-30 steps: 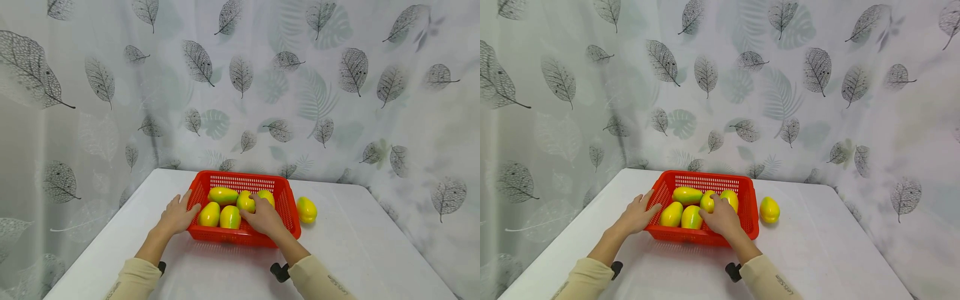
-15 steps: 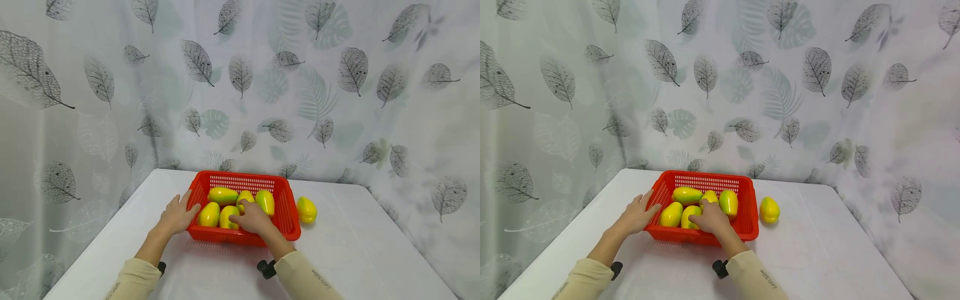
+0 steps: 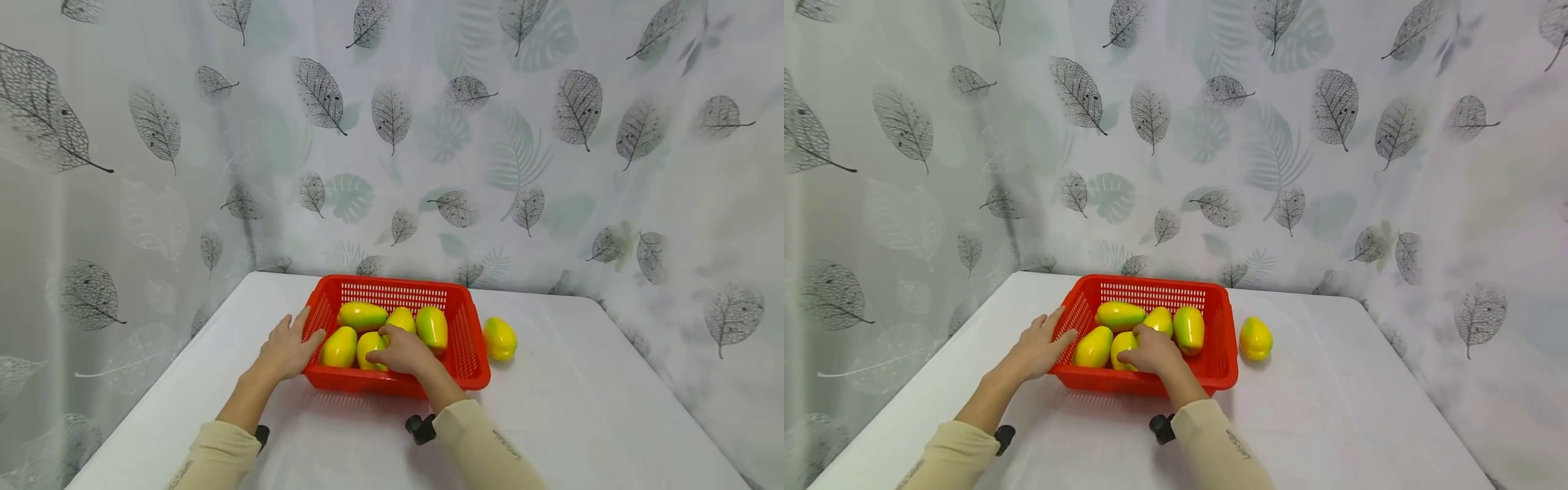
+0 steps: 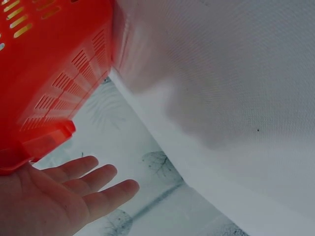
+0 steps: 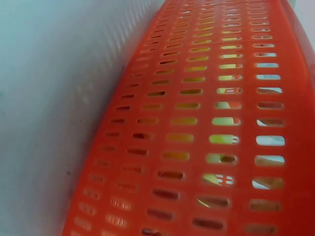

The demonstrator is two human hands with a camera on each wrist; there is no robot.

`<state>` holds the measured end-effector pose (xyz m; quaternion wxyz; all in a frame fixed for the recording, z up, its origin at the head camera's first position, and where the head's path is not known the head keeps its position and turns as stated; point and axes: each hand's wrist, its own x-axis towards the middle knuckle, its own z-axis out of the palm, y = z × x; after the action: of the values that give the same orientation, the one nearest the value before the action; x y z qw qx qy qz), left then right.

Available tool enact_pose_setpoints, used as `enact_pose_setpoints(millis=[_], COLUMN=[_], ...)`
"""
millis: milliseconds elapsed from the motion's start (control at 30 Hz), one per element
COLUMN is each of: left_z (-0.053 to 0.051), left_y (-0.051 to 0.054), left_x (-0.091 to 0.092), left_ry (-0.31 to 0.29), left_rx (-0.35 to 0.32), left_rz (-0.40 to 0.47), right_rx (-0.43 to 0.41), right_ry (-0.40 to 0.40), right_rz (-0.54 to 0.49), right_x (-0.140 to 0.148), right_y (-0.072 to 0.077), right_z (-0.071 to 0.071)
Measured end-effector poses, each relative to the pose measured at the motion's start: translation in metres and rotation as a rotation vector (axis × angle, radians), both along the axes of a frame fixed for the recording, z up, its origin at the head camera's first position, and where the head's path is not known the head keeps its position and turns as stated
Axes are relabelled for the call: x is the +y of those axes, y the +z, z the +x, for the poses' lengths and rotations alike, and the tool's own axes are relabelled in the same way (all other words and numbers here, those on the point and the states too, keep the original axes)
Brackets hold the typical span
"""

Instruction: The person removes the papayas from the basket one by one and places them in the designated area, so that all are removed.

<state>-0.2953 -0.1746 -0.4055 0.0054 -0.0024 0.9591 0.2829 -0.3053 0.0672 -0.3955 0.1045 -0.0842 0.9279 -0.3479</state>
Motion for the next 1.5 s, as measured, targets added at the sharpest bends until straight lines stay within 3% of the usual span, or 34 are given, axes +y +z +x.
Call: enact_pose_setpoints(millis=[333,533,767,1033,1200,1367,1500], left_z=[0.002,0.003,0.003,0.001,0.0,0.0,0.0], left_y=[0.0,-0.001,-0.004,-0.008,-0.008,-0.005,-0.001], left_x=[-0.001,-0.001,-0.001,0.0,0.001,0.001,0.0], left_ry=[0.002,0.01,0.004,-0.002,0.001,0.0,0.002], left_rx=[-0.001,-0.001,-0.007,0.004,0.006,0.005,0.004], left_rz=[0.004,0.005,0.002,-0.016,-0.024,-0.025,-0.027], right_rx=[-0.022,0.01,0.006,0.011,0.116,0.189,0.221], right_ry=[-0.064,-0.057,-0.037,-0.093,-0.182,-0.308,-0.419], right_rz=[-0.007,-0.014,-0.094,-0.247,-0.221,-0.159,-0.098], right_x=[-0.012,-0.01,0.006,0.061,0.109,0.151,0.18], right_y=[0.0,-0.001,0.013,0.048,0.068,0.072,0.064], right_z=[-0.003,-0.004,-0.004,-0.008,-0.012,-0.012,-0.014])
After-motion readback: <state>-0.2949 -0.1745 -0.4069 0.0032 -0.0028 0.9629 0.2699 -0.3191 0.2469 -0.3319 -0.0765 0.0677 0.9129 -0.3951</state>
